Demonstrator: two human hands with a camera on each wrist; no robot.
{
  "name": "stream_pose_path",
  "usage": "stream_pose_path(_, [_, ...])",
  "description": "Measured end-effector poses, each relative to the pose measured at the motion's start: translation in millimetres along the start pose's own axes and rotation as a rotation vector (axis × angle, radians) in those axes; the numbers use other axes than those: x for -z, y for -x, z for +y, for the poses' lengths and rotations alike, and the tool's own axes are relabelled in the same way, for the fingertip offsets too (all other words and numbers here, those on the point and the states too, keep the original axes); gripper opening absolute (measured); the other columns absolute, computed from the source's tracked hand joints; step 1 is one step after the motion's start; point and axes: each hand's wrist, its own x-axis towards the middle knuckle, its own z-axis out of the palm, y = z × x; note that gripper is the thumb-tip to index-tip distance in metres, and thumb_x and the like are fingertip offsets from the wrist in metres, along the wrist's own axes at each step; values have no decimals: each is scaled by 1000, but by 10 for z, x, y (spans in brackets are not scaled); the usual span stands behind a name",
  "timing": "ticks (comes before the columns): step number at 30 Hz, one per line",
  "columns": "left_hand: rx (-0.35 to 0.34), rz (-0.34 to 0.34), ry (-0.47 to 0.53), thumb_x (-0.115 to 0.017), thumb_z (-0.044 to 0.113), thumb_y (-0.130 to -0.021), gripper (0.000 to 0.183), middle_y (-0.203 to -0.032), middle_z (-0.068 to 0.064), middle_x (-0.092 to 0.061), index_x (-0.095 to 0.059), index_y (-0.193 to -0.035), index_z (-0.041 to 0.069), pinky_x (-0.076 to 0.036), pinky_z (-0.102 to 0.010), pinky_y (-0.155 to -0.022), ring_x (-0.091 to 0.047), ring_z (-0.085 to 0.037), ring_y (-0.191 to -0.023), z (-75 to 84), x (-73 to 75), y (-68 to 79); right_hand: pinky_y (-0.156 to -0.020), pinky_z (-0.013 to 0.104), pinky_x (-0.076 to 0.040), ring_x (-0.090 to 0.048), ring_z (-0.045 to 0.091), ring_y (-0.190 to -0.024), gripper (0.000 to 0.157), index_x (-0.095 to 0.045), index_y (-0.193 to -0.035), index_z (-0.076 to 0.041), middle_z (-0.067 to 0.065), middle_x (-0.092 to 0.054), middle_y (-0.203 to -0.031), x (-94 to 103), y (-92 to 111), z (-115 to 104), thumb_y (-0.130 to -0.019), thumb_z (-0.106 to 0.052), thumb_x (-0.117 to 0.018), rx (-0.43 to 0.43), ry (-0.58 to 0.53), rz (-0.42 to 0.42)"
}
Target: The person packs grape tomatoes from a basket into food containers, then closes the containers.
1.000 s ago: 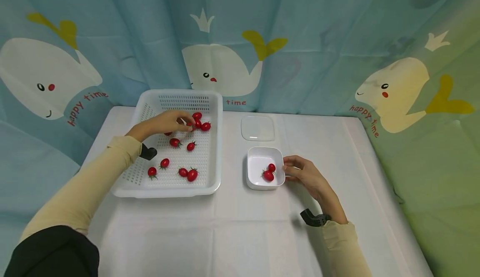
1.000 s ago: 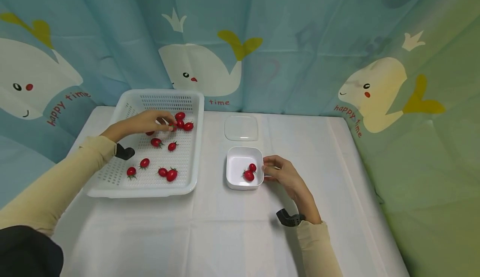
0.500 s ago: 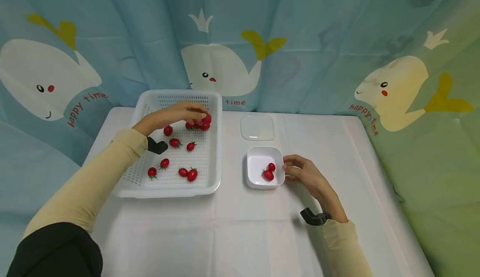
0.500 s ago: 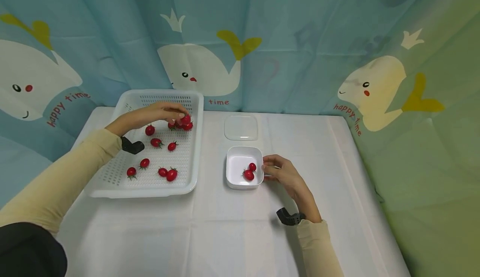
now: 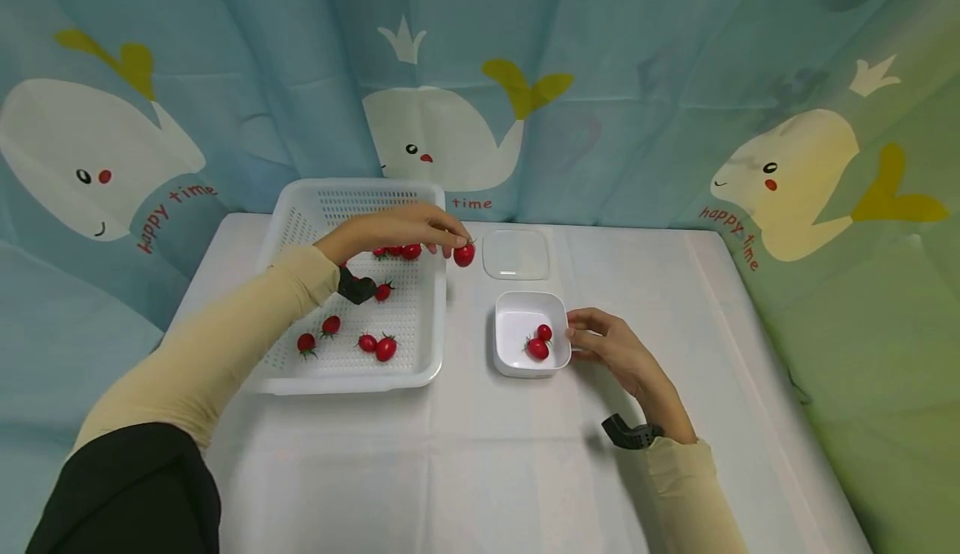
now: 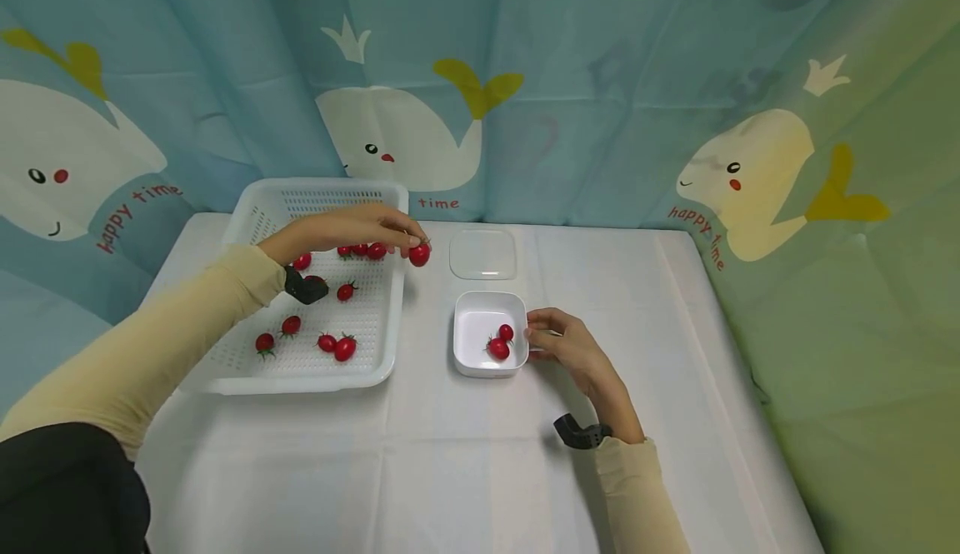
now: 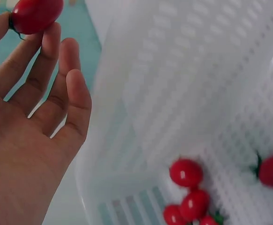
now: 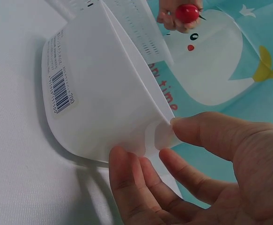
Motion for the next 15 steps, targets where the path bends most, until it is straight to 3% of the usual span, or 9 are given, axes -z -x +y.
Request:
stream_pose_path(3, [-45,-76,-6,-56,34,-107,31,-118,-6,-73,-73,-127,17,-54,-44,-100,-66,-28,-109,78,-91,-138,-89,27,-60,-64,11,-102,50,-51,-143,7,21,-61,-130,7,-1,-5,-101,-15,-66,5,4,1])
stream_pose_path(8, [-56,-162,12,-56,31,-107,28,-116,-3,-72,-72,-126,17,-53,-37,-95,-66,-33,-110,162,-253,-326,-89,28,-60,-66,11,-102,50,-51,-143,7,21,-61,-130,7,4,-3,-100,-14,-67,8,3,-3])
stream_pose_path(15, [-85,-223,-34,-56,27,-106,30,-116,-5,-72,-71,-127,10,-55,-46,-97,-68,-28,-103,228,-451,-543,-92,30,-60,-65,13,-103,50,-51,-143,7,23,-60,-132,-9,6,-6,-100,-14,-67,2,8,4])
